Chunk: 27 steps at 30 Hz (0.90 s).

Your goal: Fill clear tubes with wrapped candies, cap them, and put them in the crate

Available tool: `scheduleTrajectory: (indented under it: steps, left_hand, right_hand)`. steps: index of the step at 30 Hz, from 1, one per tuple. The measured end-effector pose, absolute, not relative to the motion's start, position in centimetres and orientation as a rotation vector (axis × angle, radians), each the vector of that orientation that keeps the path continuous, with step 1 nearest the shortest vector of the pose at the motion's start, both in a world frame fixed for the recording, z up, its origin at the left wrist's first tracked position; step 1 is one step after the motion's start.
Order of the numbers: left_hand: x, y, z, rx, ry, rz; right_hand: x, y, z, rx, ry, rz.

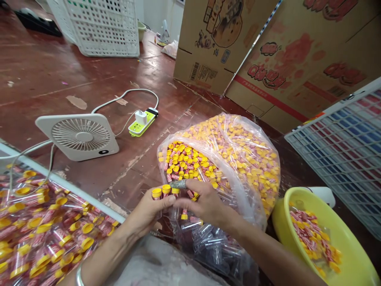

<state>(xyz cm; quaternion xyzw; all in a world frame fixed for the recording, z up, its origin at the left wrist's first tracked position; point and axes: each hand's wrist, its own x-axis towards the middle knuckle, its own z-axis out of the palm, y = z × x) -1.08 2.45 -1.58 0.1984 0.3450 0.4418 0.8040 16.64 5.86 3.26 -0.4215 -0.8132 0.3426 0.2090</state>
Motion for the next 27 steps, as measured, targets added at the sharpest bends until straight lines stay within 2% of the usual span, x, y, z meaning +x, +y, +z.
scheduleTrajectory:
  steps: [6, 12, 14, 16, 19, 23, 27]
  left_hand:
    - [-0.3, 2.2, -1.9, 0.285, 0.725, 1.038]
    - [-1.3, 0.2, -1.7, 0.467, 0.693, 1.006]
    - [-3.5, -0.8, -2.4, 0.705, 0.961, 1.045]
    - [-7.3, -2.0, -3.3, 1.049, 1.497, 1.004]
    - [-15.2, -3.9, -4.3, 1.295, 2.301, 0.701]
    - [-24.3, -6.2, -3.7, 1.154, 2.637, 0.491]
    - [-25.9, -6.2, -2.7, 1.267, 2.69, 0.379]
  right_hand:
    - [15.7, 4.2, 2.2, -0.962, -2.471, 0.441]
    - [14.9, 3.8, 2.0, -0.836, -2.616, 0.368]
    - [15.3, 4.3, 1.8, -0.786, -2.685, 0.357]
    - [16.2, 5.1, 1.4, -0.794, -2.704, 0.322]
    - [18.3, 6.5, 0.7, -0.906, -2.693, 0.297]
    - [20.7, 8.3, 0.4, -0.987, -2.709, 0.286]
    - [21.7, 9.3, 2.2, -1.188, -2.757, 0.368]
